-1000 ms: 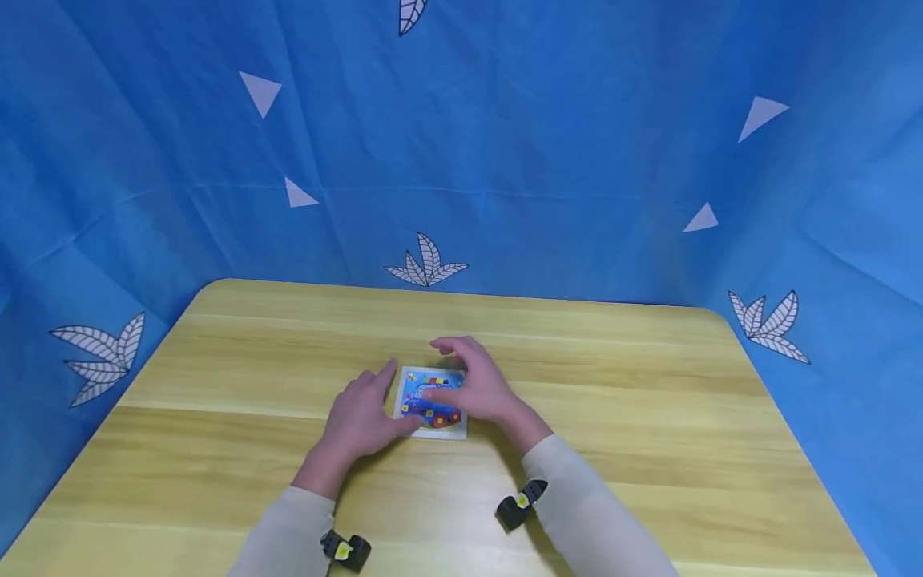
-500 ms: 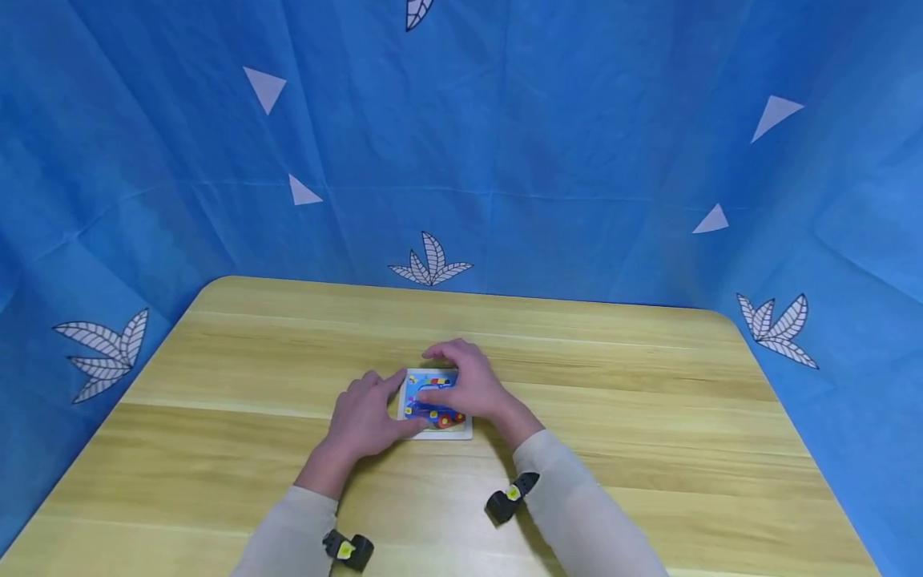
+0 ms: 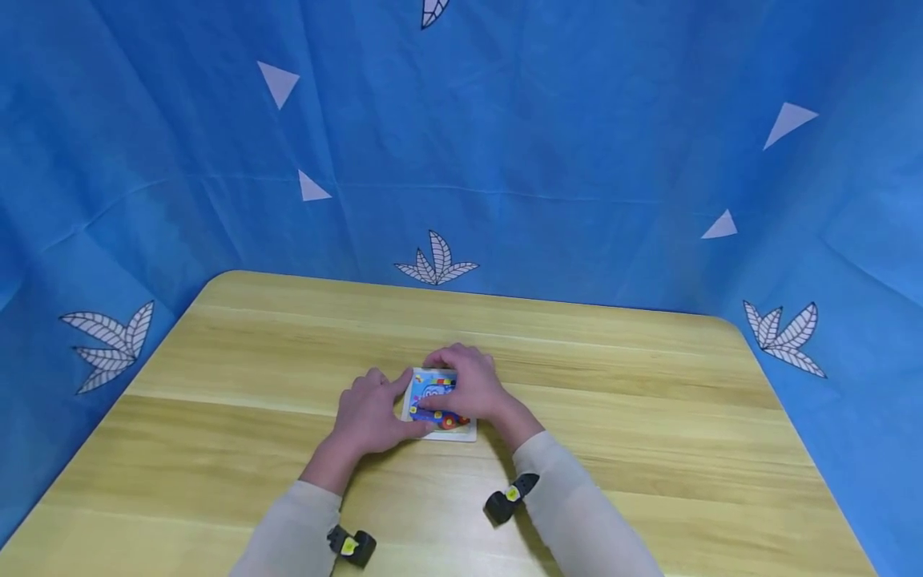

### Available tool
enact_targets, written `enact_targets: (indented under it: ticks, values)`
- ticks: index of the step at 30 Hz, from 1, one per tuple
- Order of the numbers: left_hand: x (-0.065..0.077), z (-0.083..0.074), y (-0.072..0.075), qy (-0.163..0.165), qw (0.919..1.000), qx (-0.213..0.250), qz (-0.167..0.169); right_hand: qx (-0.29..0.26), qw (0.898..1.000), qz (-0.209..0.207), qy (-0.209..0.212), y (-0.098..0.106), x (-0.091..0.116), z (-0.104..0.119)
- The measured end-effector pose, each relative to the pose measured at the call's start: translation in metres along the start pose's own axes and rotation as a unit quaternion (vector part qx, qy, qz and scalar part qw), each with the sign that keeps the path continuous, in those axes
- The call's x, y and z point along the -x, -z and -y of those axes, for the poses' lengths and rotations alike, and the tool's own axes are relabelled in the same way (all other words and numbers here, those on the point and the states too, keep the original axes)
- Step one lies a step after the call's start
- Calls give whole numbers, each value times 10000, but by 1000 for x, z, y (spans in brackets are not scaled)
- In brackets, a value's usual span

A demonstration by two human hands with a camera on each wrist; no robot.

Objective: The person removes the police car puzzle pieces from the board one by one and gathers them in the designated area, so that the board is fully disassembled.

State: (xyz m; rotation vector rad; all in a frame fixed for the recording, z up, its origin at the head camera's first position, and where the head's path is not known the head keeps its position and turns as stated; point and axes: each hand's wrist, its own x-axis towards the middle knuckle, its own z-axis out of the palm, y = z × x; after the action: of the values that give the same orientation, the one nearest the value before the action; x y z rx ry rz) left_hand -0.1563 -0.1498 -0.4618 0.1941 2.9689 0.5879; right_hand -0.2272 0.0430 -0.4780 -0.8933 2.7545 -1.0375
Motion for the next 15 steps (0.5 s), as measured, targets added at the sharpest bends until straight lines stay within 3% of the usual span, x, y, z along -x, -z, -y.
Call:
enact_targets:
  ticks: [15]
  values:
    - [3, 0, -2, 159, 9997, 187, 44, 24, 9997, 231, -33, 0, -3, 0]
